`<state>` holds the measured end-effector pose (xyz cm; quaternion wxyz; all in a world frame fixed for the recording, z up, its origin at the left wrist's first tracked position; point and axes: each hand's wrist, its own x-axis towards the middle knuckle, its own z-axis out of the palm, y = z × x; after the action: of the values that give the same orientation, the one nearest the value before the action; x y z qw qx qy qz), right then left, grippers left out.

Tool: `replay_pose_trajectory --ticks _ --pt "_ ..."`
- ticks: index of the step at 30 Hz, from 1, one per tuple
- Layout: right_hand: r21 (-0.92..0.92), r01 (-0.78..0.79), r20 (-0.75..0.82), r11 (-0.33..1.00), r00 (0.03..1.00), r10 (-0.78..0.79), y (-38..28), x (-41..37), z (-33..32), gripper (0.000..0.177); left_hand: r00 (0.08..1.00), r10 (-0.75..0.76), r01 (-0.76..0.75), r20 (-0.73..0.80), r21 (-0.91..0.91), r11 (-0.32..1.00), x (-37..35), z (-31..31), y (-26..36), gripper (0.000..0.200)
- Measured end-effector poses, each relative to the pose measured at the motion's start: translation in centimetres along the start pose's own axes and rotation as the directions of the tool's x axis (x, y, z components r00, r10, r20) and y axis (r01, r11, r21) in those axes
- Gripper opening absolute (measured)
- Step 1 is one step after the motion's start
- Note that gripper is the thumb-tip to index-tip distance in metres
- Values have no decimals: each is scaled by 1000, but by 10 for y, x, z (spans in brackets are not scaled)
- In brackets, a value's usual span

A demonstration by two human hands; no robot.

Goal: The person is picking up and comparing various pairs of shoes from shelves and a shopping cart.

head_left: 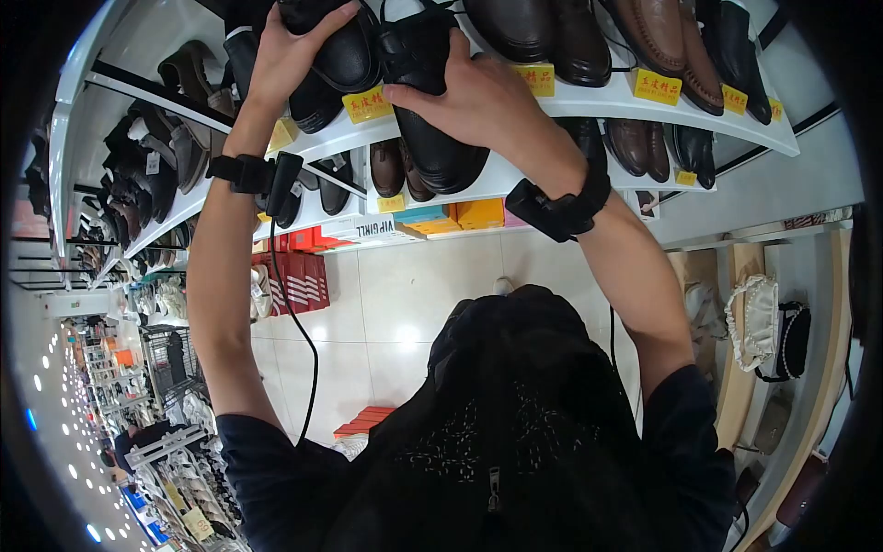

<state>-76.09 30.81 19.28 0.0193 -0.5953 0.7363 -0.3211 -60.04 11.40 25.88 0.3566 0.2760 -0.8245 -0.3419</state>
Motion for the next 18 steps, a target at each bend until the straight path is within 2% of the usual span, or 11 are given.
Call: replay_pose_trajectory --ticks 2,5,7,8,9,11,12,13,15,16,18 --pt "-9 -10 4 1000 1000 10 -4 -4 9 112 1000 -5 6 11 -30 1000 -3 -2 -4 82" --pt "-91 -11 -90 996 996 3 -2 -9 21 108 997 -36 34 -64 -29 999 -5 2 -4 78" --pt "-14 17 -196 1000 980 -19 -2 -10 28 103 998 -24 21 -55 -55 998 -6 6 -3 75" --pt "12 15 -197 1000 980 -12 -3 -9 30 100 998 -18 15 -58 -56 998 -6 4 -1 73" --pt "61 -43 -130 997 990 50 -8 -11 25 97 998 -12 9 -62 -57 998 -7 2 0 71" --pt "67 -3 -233 998 972 18 -5 -12 37 95 998 0 -4 -68 -62 998 -6 -2 0 68" --pt "117 -13 -224 993 974 39 -6 -11 39 91 998 36 -37 -51 -25 999 -3 -5 -1 69" --pt "164 -47 -171 985 982 75 -5 -10 39 89 999 -6 3 -53 -52 999 -6 -3 8 77" --pt "197 -46 -168 979 983 80 -4 -8 41 85 991 -57 46 -124 -89 995 -12 5 39 68" --pt "197 -36 -167 980 983 70 -2 -8 45 85 992 -83 73 -94 -100 992 -14 5 45 70" --pt "62 85 -380 994 923 -56 2 -4 51 83 994 -70 66 -85 -45 997 -4 4 27 78"
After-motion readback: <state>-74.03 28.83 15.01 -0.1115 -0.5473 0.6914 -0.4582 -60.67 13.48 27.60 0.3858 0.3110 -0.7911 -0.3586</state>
